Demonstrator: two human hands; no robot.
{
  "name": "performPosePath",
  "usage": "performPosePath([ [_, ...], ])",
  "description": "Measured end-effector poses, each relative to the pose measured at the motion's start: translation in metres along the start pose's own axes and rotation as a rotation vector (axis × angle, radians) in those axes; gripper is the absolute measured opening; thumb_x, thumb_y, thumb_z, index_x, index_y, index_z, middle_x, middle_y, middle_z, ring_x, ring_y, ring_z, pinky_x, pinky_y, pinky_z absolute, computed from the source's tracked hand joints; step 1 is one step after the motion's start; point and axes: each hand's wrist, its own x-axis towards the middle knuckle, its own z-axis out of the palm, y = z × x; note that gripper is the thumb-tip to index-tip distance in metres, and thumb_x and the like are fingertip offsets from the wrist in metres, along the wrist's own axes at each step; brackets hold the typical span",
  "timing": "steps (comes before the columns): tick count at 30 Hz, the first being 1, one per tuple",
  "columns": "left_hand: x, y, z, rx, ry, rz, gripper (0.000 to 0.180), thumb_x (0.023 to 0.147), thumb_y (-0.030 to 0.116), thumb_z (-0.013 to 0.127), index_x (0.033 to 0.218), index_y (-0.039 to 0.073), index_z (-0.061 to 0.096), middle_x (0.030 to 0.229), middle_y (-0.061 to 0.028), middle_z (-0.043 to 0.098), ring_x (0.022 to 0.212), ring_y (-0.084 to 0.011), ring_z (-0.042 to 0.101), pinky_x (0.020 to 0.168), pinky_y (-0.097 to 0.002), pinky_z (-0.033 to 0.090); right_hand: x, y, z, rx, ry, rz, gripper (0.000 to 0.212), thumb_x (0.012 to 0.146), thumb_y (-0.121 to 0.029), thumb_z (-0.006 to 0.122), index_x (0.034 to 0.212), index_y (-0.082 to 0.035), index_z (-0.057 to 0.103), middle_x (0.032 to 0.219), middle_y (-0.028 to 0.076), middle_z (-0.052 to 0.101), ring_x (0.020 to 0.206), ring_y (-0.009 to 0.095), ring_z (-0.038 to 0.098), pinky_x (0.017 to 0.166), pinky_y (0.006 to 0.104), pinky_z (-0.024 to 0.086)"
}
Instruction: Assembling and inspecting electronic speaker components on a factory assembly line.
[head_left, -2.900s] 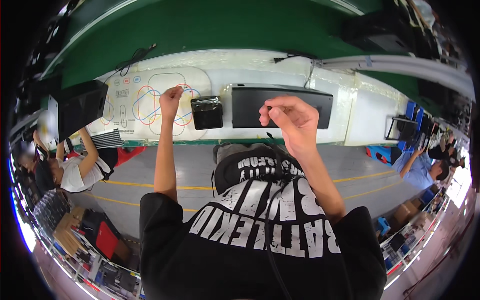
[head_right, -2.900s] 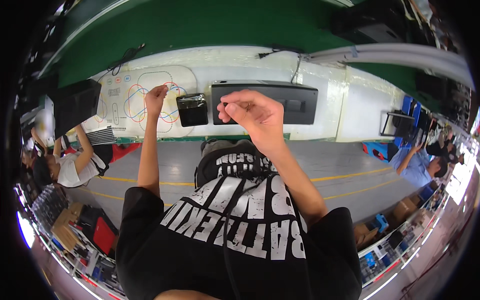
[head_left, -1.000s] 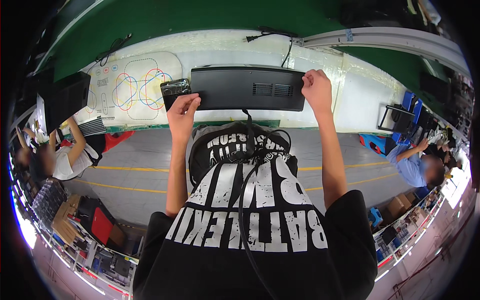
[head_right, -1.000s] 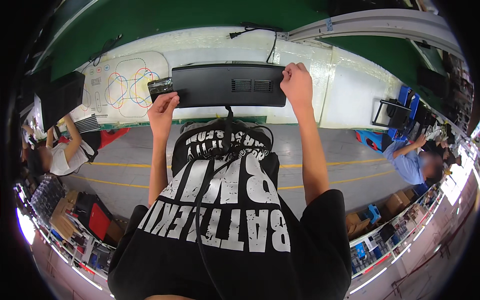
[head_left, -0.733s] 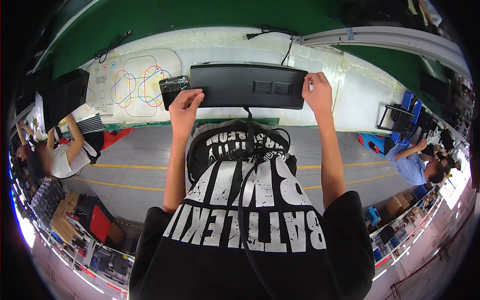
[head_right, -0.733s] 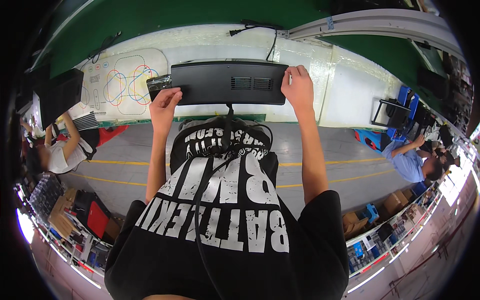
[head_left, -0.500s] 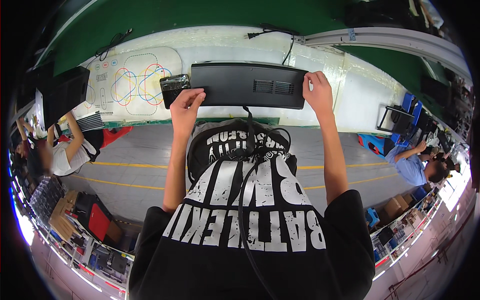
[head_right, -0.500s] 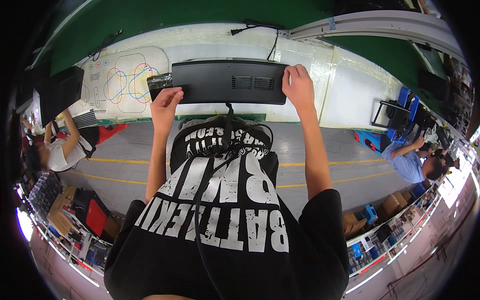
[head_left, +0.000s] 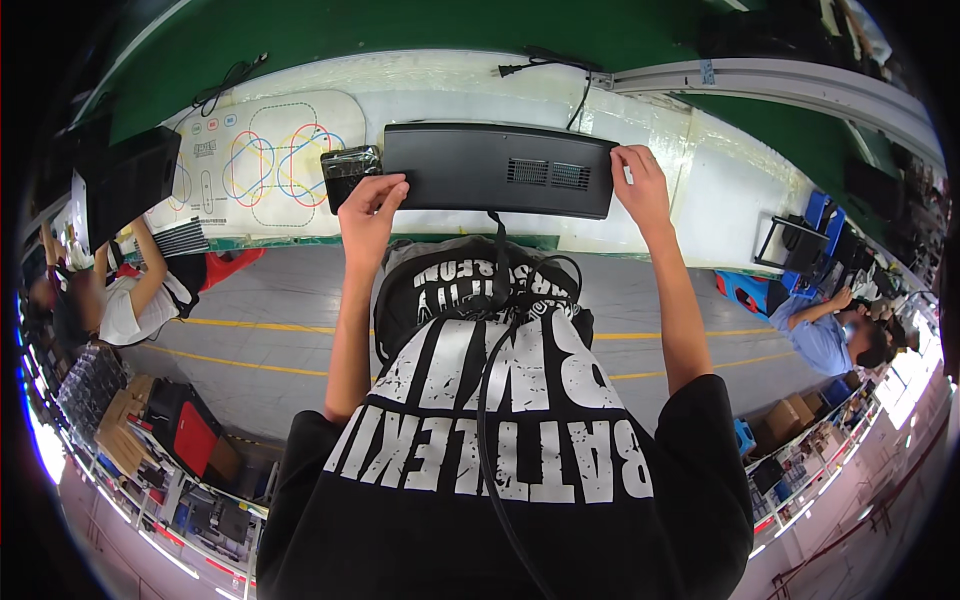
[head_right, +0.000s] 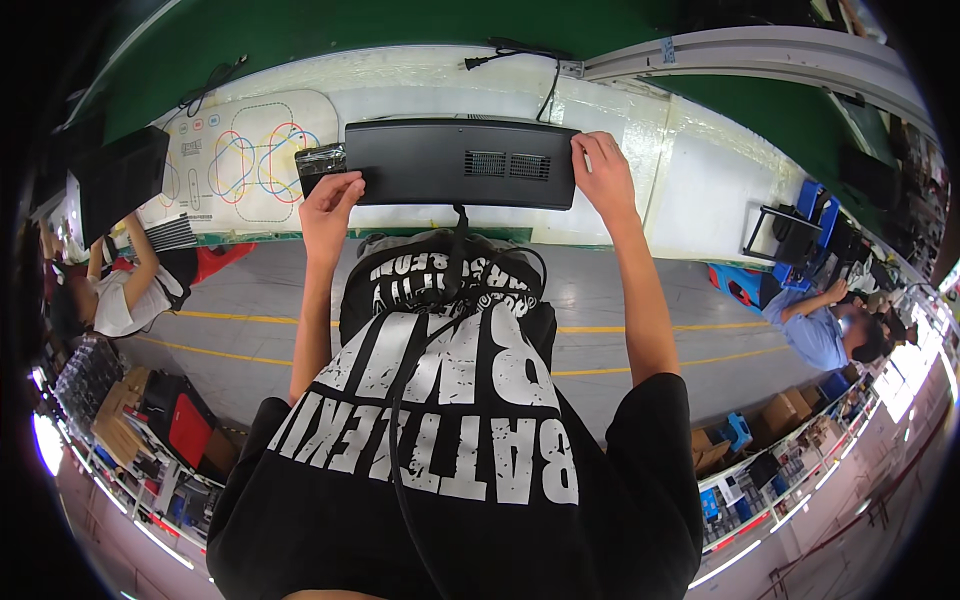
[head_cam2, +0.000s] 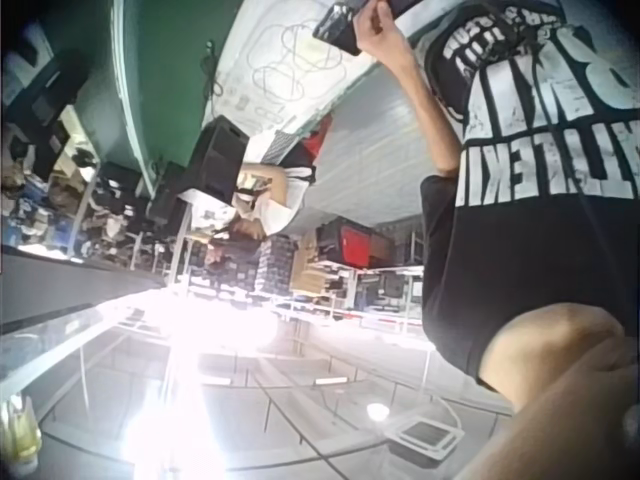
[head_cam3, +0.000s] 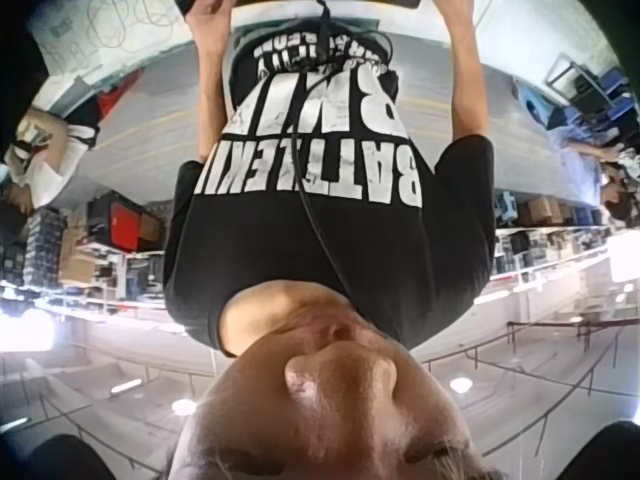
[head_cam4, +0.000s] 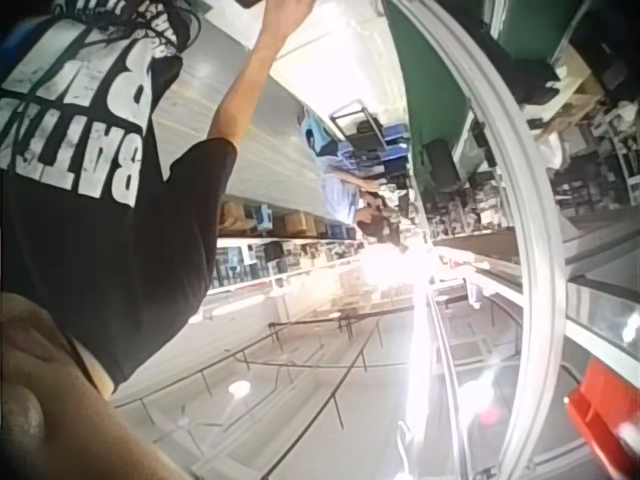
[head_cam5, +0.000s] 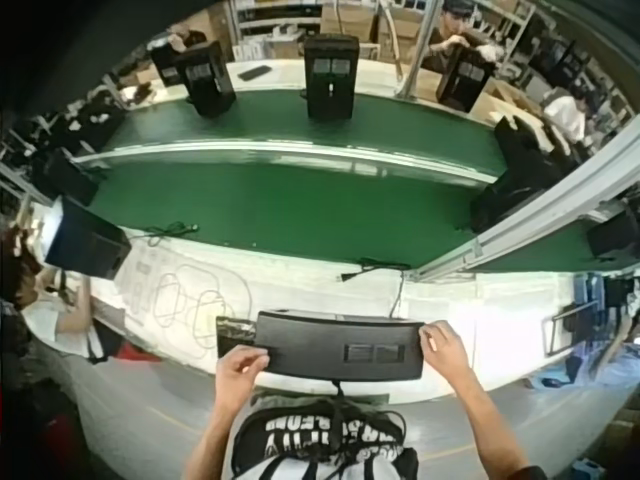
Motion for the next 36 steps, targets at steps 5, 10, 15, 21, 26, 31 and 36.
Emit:
performPosePath([
  [5,0.002,-0.004,-0.002,0.024,-0.008,-0.005,0.017,0.087,0.003,0.067,0.103,-0.003,0.067,0.094,-0.0032,0.065,0.083,-0.0095,0.062,0.076,-0.0218,0.049,0.015,-0.01,-0.005,0.213,-0.089,0.374,0.014,0.078,-0.002,0.069,0.091,-0.001,0.062,0.087,0.01,0.063,0.079,0.021,0.064,0.066,0.0293,0.051],
  [10,0.002,-0.001,-0.002,0.007,-0.008,-0.012,0.018,0.087,0.003,0.067,0.103,-0.003,0.067,0.094,-0.0038,0.066,0.083,-0.0099,0.063,0.077,-0.0222,0.05,0.026,0.012,0.004,0.479,-0.187,0.84,0.027,0.068,-0.004,0.07,0.095,0.001,0.068,0.093,0.01,0.069,0.076,0.017,0.063,0.07,0.0268,0.049],
  [15,-0.001,0.021,0.006,-0.109,-0.015,-0.043,0.018,0.086,0.003,0.067,0.103,-0.004,0.067,0.092,-0.0062,0.067,0.082,-0.011,0.064,0.077,-0.0232,0.05,0.034,0.017,0.02,0.484,-0.242,0.947,0.031,0.071,0.0,0.059,0.101,0.005,0.063,0.088,0.008,0.062,0.075,0.014,0.06,0.067,0.0254,0.049],
  [21,-0.021,0.079,0.027,-0.794,-0.294,0.085,0.018,0.08,0.0,0.072,0.096,-0.004,0.066,0.091,-0.0105,0.066,0.078,-0.0154,0.062,0.071,-0.0271,0.051,0.029,0.015,0.017,0.71,-0.216,0.981,0.032,0.075,-0.005,0.058,0.106,0.002,0.063,0.091,0.006,0.062,0.078,0.013,0.059,0.07,0.0266,0.048],
  [26,-0.038,0.122,0.035,-1.034,-0.53,0.084,0.026,0.077,0.017,0.077,0.094,0.001,0.066,0.087,-0.011,0.06,0.07,-0.0161,0.058,0.061,-0.0271,0.046,0.03,-0.003,-0.009,0.491,-0.131,0.796,0.034,0.078,-0.011,0.07,0.109,0.0,0.063,0.101,0.008,0.064,0.088,0.015,0.061,0.076,0.028,0.048],
  [31,-0.04,0.13,0.033,-1.113,-0.722,0.079,0.028,0.075,0.02,0.078,0.087,0.001,0.062,0.084,-0.0101,0.057,0.065,-0.0163,0.056,0.058,-0.027,0.046,0.059,-0.16,-0.074,0.709,0.121,0.452,0.025,0.081,-0.004,0.07,0.105,0.001,0.063,0.105,0.011,0.065,0.092,0.017,0.061,0.08,0.0294,0.047],
  [36,-0.04,0.123,0.03,-1.046,-0.676,-0.075,0.026,0.072,0.012,0.081,0.082,-0.003,0.063,0.081,-0.01,0.06,0.066,-0.0152,0.059,0.059,-0.0245,0.048,0.071,-0.247,-0.09,0.693,0.027,-0.123,0.026,0.068,0.009,0.072,0.092,0.001,0.066,0.089,0.01,0.068,0.085,0.021,0.062,0.075,0.0312,0.048],
])
